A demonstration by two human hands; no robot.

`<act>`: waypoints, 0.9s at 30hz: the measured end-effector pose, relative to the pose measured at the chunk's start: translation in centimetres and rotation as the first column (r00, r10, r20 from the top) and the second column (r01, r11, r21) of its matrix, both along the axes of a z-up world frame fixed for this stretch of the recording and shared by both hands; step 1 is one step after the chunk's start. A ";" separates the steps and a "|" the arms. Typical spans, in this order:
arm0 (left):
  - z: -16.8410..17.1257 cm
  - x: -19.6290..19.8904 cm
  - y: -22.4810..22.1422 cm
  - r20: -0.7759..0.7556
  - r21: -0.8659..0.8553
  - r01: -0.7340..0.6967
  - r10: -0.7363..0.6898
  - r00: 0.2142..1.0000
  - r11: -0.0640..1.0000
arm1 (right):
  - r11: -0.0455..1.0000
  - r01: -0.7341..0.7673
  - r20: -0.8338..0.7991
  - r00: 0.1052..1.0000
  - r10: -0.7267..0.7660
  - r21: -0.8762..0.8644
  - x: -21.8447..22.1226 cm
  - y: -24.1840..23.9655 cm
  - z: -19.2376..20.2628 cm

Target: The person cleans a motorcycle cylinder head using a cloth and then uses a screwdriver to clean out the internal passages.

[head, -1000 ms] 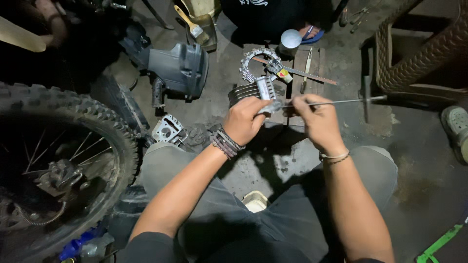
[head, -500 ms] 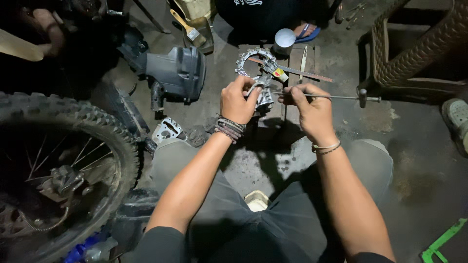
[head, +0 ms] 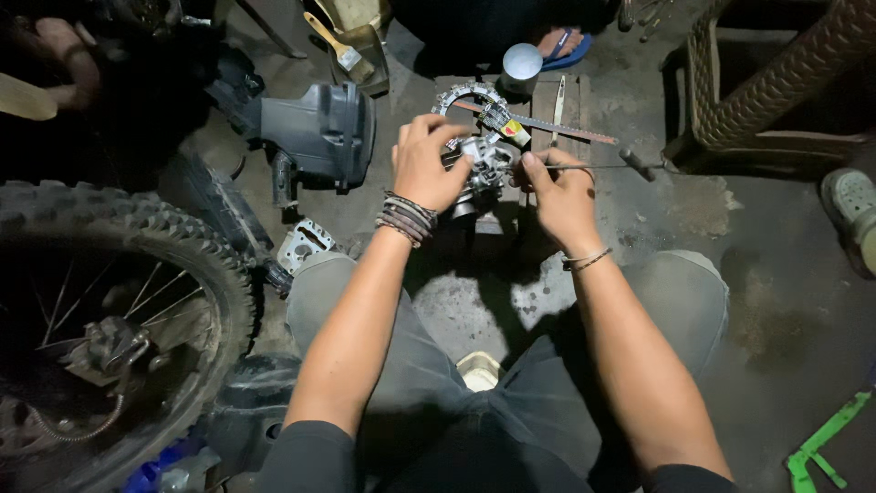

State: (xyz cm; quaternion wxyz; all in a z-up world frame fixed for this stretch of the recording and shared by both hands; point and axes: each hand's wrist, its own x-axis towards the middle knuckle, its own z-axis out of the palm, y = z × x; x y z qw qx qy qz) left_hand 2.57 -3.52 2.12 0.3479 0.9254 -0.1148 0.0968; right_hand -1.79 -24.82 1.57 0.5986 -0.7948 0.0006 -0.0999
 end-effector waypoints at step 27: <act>-0.8 -1.0 1.2 -0.184 0.105 0.296 -0.274 0.944 0.949 | 0.998 0.068 -0.297 0.953 -0.064 0.003 -0.3 -4.0 0.6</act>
